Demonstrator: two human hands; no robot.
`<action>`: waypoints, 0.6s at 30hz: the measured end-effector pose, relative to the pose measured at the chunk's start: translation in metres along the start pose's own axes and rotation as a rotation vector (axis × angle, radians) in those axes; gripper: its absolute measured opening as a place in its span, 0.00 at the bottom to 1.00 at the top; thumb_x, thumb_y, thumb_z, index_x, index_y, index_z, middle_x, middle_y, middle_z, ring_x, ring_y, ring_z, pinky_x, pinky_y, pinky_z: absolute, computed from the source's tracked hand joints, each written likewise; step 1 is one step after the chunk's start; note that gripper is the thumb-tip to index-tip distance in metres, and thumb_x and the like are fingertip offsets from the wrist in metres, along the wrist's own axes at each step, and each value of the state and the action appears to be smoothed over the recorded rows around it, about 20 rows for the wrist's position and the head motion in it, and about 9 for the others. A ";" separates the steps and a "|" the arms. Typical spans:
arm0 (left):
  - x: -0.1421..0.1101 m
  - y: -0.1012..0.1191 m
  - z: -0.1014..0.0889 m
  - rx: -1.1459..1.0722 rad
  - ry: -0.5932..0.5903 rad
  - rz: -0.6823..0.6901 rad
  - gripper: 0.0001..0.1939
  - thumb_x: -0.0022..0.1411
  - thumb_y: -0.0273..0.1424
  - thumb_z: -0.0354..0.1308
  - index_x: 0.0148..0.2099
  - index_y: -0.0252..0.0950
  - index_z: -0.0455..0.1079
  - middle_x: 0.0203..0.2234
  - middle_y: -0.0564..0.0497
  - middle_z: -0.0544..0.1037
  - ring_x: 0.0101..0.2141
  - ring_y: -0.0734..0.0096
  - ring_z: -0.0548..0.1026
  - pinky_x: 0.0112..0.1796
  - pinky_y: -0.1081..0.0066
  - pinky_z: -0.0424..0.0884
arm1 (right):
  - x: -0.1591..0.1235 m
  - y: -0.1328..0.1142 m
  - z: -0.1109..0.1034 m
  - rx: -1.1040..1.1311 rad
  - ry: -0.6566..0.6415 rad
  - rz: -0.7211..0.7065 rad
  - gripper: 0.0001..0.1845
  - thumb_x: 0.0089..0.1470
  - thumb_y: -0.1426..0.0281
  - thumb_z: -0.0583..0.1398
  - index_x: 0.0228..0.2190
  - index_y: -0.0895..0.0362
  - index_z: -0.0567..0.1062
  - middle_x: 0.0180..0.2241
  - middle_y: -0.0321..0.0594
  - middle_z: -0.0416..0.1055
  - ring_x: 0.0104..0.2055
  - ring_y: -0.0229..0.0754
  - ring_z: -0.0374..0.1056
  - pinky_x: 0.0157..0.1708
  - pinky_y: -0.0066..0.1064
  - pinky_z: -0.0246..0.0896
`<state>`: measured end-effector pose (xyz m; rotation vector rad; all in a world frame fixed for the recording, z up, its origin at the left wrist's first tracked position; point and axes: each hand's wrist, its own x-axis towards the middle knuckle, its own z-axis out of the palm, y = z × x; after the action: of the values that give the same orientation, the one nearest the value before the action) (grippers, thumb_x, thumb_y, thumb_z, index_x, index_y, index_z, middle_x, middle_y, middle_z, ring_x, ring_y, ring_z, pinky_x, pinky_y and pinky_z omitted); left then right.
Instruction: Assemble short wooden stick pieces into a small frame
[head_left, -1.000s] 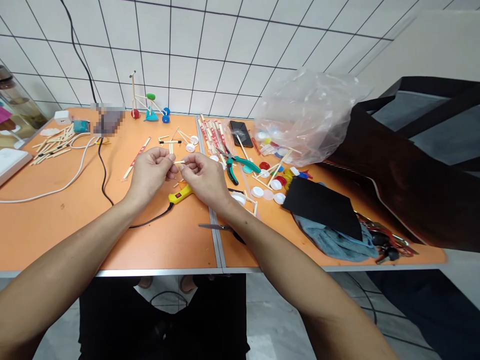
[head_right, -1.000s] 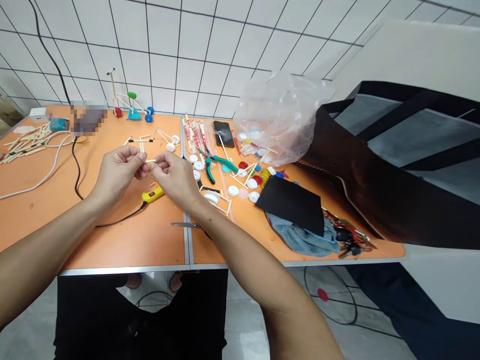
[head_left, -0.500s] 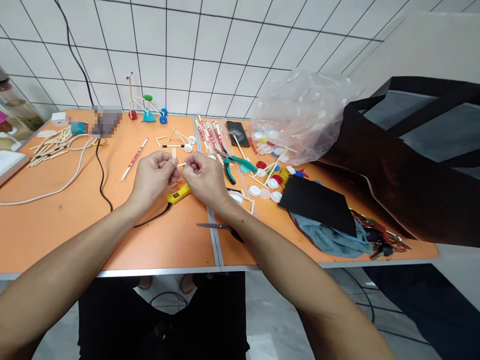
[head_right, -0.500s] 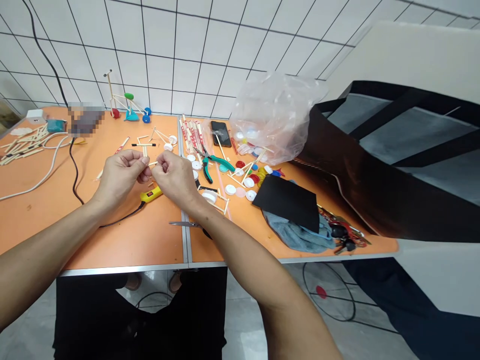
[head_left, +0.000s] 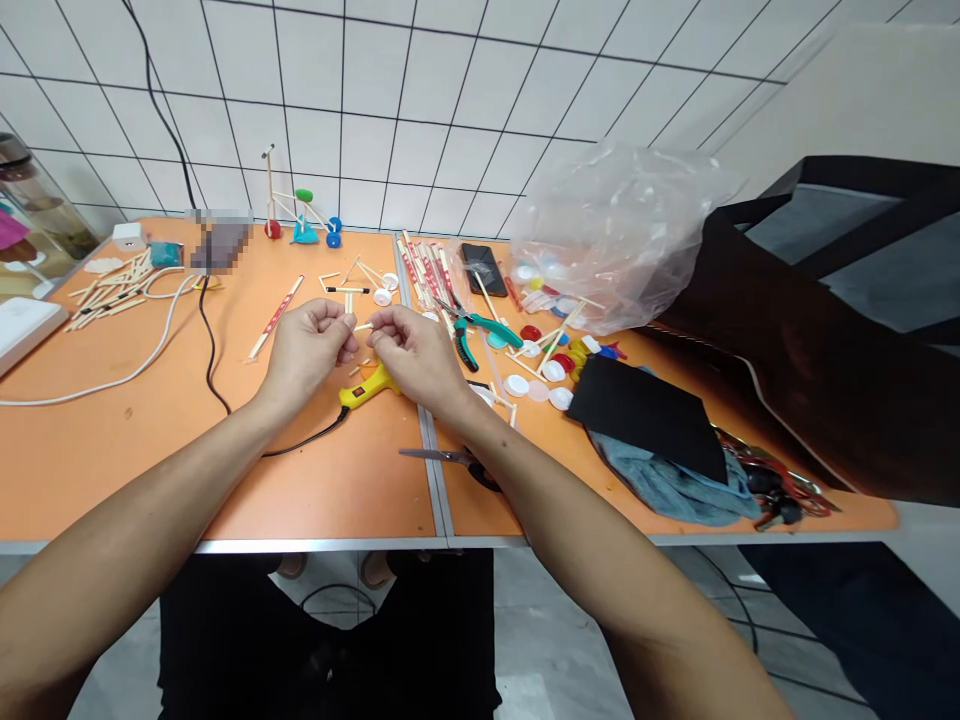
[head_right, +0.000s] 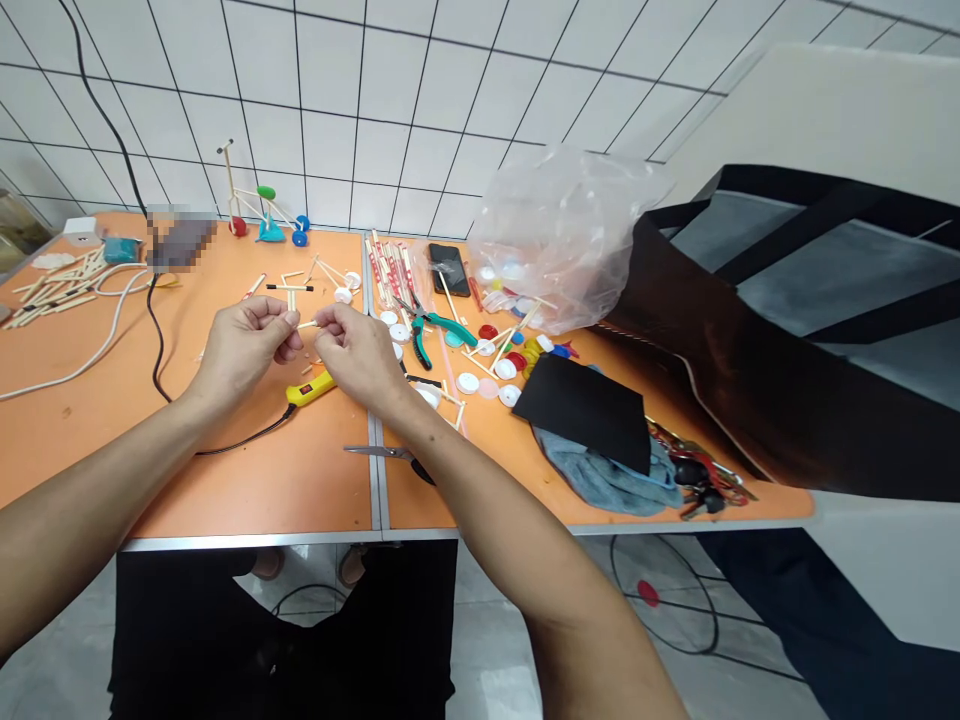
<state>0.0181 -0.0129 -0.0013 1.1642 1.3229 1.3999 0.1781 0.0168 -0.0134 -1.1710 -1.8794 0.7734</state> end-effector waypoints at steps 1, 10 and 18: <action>0.000 0.000 0.000 0.010 -0.001 0.000 0.09 0.64 0.24 0.64 0.30 0.38 0.74 0.18 0.55 0.77 0.19 0.75 0.73 0.24 0.76 0.68 | 0.000 -0.001 0.000 -0.002 -0.001 -0.003 0.05 0.58 0.71 0.61 0.35 0.53 0.78 0.32 0.35 0.80 0.33 0.41 0.71 0.38 0.33 0.65; -0.001 0.003 0.000 0.053 -0.012 0.011 0.10 0.64 0.24 0.63 0.29 0.38 0.74 0.17 0.54 0.77 0.18 0.75 0.72 0.23 0.76 0.67 | 0.001 0.000 -0.001 0.097 -0.011 0.049 0.06 0.59 0.70 0.60 0.31 0.54 0.78 0.30 0.35 0.79 0.32 0.40 0.70 0.33 0.31 0.62; 0.004 0.002 -0.005 -0.009 -0.057 0.013 0.08 0.61 0.29 0.68 0.29 0.37 0.74 0.18 0.53 0.78 0.18 0.74 0.72 0.23 0.76 0.68 | 0.006 0.000 -0.012 0.393 -0.161 0.132 0.06 0.60 0.68 0.63 0.30 0.54 0.75 0.29 0.35 0.80 0.26 0.35 0.68 0.28 0.27 0.65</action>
<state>0.0124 -0.0102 0.0008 1.2006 1.2698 1.3709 0.1864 0.0233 -0.0056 -1.0108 -1.6838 1.2774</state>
